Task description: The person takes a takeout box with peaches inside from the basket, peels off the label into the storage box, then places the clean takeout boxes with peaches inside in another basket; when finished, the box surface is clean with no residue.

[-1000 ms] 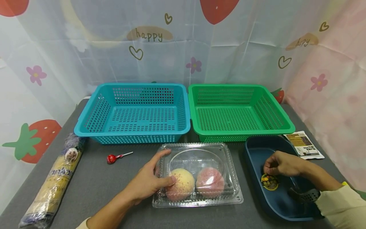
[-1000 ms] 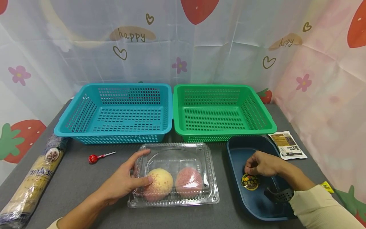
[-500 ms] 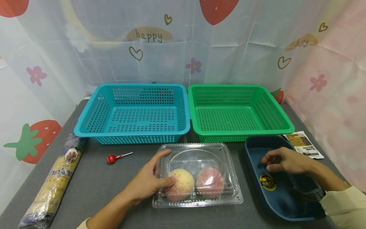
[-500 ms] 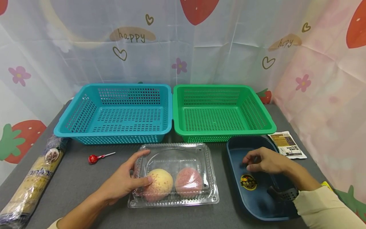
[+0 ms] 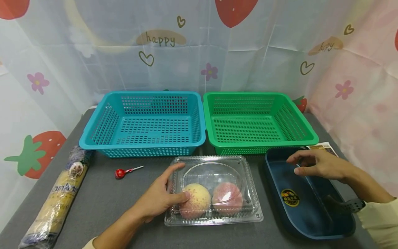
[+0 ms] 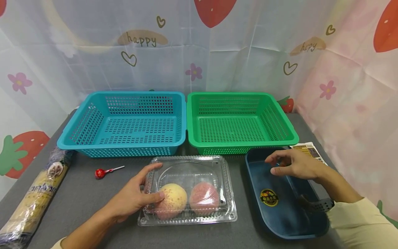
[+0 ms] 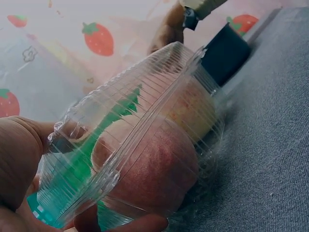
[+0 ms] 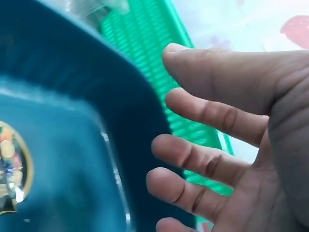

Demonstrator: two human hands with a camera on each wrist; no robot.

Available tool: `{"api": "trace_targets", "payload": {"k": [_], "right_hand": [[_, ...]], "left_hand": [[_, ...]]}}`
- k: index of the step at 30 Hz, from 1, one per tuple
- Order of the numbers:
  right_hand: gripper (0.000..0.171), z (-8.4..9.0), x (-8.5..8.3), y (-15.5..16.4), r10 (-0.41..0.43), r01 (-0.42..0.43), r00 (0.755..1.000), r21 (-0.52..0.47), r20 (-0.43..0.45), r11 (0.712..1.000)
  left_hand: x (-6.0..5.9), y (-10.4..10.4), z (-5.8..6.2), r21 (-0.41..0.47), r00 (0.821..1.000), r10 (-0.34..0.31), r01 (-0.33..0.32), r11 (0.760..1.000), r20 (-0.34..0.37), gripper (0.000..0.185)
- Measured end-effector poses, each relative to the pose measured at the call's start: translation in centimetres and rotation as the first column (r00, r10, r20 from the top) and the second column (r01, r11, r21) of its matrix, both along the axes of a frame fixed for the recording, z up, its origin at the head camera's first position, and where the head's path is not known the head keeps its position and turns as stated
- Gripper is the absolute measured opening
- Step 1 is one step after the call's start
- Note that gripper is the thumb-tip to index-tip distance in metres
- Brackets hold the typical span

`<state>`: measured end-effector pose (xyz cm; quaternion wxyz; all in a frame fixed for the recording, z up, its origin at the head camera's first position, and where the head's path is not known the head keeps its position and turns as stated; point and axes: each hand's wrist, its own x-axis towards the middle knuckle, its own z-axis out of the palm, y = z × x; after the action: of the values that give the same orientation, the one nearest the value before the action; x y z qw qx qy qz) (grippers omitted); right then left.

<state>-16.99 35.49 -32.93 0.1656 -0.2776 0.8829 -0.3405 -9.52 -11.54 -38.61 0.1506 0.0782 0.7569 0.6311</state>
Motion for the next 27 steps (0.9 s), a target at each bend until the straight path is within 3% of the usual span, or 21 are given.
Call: {"api": "trace_targets", "payload": {"k": [8, 18, 27], "right_hand": [[0.033, 1.8, -0.7, 0.4, -0.133, 0.132, 0.990, -0.021, -0.054, 0.991], [0.040, 3.3, -1.7, 1.4, -0.223, 0.223, 0.968, -0.012, -0.116, 0.975], [0.048, 2.8, -2.5, 2.9, -0.394, 0.404, 0.897, 0.010, -0.201, 0.915]], "left_hand": [[0.0, -0.2, 0.0, 0.042, 1.000, -0.018, 0.018, 0.999, 0.004, 0.081], [0.0, -0.1, -0.1, 0.109, 1.000, -0.023, 0.021, 0.994, 0.020, 0.082], [0.1, -0.1, 0.0, 0.163, 0.999, -0.026, 0.020, 0.986, 0.037, 0.082]]}}
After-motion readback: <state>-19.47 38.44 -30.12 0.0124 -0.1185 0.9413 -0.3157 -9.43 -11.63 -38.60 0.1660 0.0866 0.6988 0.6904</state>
